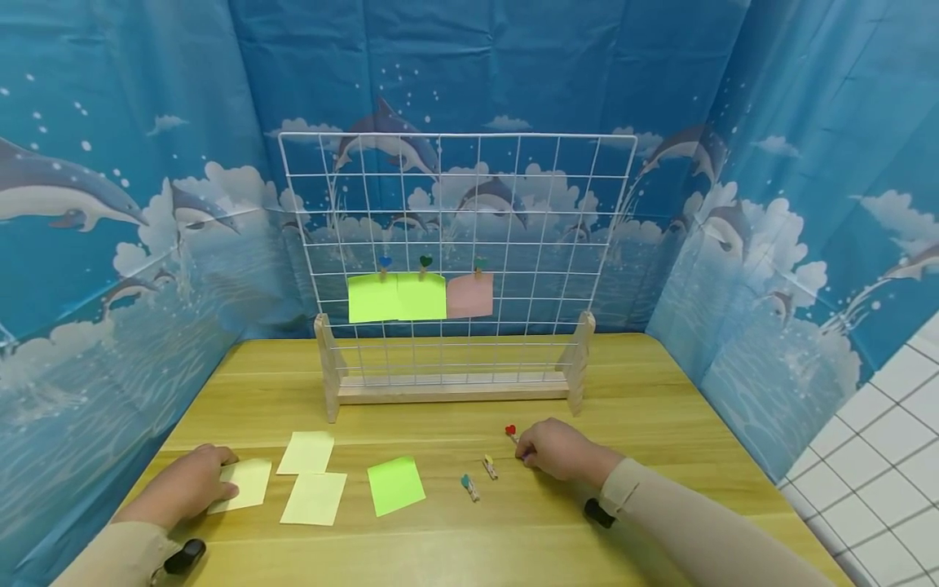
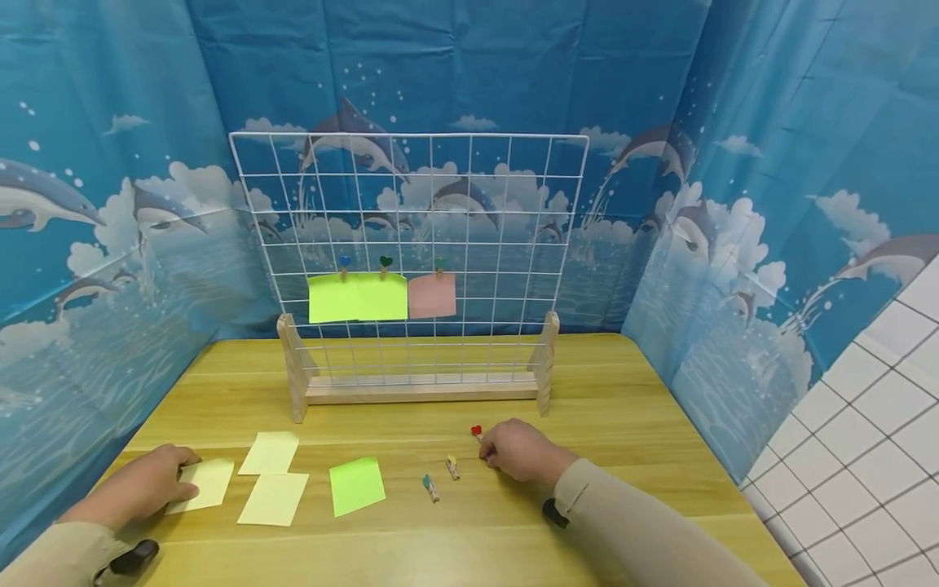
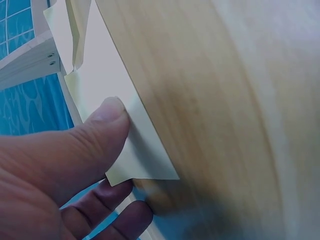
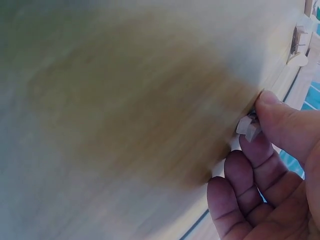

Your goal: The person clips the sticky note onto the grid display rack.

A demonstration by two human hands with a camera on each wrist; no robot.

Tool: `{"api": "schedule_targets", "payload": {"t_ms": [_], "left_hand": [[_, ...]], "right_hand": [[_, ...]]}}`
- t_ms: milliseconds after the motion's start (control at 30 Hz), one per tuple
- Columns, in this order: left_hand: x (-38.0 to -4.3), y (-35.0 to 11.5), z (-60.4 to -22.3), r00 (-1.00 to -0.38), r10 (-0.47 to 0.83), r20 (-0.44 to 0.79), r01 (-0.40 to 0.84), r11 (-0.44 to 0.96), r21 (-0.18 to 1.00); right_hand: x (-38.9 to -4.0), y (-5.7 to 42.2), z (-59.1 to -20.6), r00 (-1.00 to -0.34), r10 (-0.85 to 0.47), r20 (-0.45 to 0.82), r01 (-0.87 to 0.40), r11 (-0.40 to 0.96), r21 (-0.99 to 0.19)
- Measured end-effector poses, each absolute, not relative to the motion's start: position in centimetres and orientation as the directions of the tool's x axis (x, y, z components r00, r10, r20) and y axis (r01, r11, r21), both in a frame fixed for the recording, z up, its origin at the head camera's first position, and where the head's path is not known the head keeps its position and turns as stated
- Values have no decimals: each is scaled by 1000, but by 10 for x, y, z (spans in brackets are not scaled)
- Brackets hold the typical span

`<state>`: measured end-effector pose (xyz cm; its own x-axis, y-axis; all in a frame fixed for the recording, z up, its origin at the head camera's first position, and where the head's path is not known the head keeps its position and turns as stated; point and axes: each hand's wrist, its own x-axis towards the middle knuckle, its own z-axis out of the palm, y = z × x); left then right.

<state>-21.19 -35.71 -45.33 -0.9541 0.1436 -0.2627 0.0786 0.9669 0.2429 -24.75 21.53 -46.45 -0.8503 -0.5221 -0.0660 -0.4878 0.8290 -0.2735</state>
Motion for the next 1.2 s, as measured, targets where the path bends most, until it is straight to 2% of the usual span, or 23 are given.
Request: {"api": "schedule_targets", "payload": {"t_ms": [700, 1067, 1200], "left_hand": [[-214, -366, -458, -950, 120, -288, 12, 936, 352], [-213, -365, -458, -958, 113, -263, 10, 931, 364], [-212, -366, -459, -966, 119, -231, 29, 932, 361]], "right_hand": [[-243, 212, -465, -852, -521, -54, -499, 839, -217], [-238, 224, -463, -852, -524, -3, -496, 808, -318], [-235, 228, -462, -876, -482, 2, -447, 810, -379]]}}
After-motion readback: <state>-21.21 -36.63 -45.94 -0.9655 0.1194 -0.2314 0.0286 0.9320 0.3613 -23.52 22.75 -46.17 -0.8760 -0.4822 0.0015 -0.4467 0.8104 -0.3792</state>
